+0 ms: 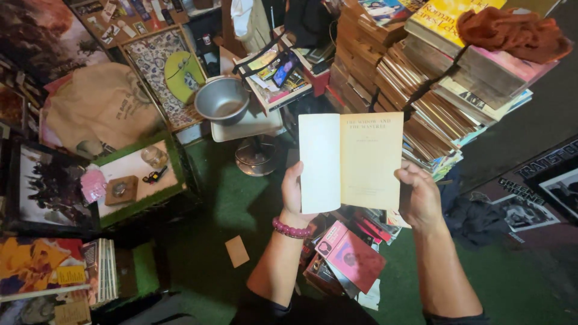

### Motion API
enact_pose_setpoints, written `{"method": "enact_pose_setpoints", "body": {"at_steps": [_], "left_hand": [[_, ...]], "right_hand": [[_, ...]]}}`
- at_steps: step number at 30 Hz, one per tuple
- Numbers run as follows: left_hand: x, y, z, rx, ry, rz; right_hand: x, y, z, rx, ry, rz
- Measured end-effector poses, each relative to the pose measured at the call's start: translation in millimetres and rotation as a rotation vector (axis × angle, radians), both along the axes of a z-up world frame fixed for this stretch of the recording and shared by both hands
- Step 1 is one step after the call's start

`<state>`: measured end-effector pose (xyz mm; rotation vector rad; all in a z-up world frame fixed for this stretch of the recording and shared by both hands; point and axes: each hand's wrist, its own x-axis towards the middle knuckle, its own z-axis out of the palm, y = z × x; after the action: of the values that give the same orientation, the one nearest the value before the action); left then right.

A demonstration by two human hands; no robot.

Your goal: Inspecting and sorting through a collection of books and comics by flipping through pages.

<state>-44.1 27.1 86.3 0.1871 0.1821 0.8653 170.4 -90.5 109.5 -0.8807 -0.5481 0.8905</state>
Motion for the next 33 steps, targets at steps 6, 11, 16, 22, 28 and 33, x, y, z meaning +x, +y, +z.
{"method": "enact_pose_setpoints", "body": {"at_steps": [6, 11, 16, 22, 28, 33], "left_hand": [[13.3, -0.7, -49.5, 0.008, -0.123, 0.037], [15.3, -26.0, -27.2, -0.056, -0.234, -0.013], [28.2, -7.8, -109.4, -0.038, -0.186, -0.004], [28.1, -14.8, -129.4, -0.048, -0.281, -0.045], [3.5, -73.2, -54.9, -0.061, -0.178, 0.007], [-13.8, -149.6, 36.2, 0.388, 0.980, 0.051]], "right_hand": [[10.8, -0.5, -39.5, 0.058, 0.021, 0.114], [-9.3, -6.8, -48.5, 0.036, 0.061, 0.125], [-23.6, -16.5, -39.5, -0.014, 0.082, 0.109], [-26.9, -27.8, -33.2, -0.090, 0.166, 0.129], [-35.3, -53.4, -44.9, -0.140, 0.109, 0.087], [-65.5, -86.6, -69.2, -0.424, -0.389, 0.363]]}}
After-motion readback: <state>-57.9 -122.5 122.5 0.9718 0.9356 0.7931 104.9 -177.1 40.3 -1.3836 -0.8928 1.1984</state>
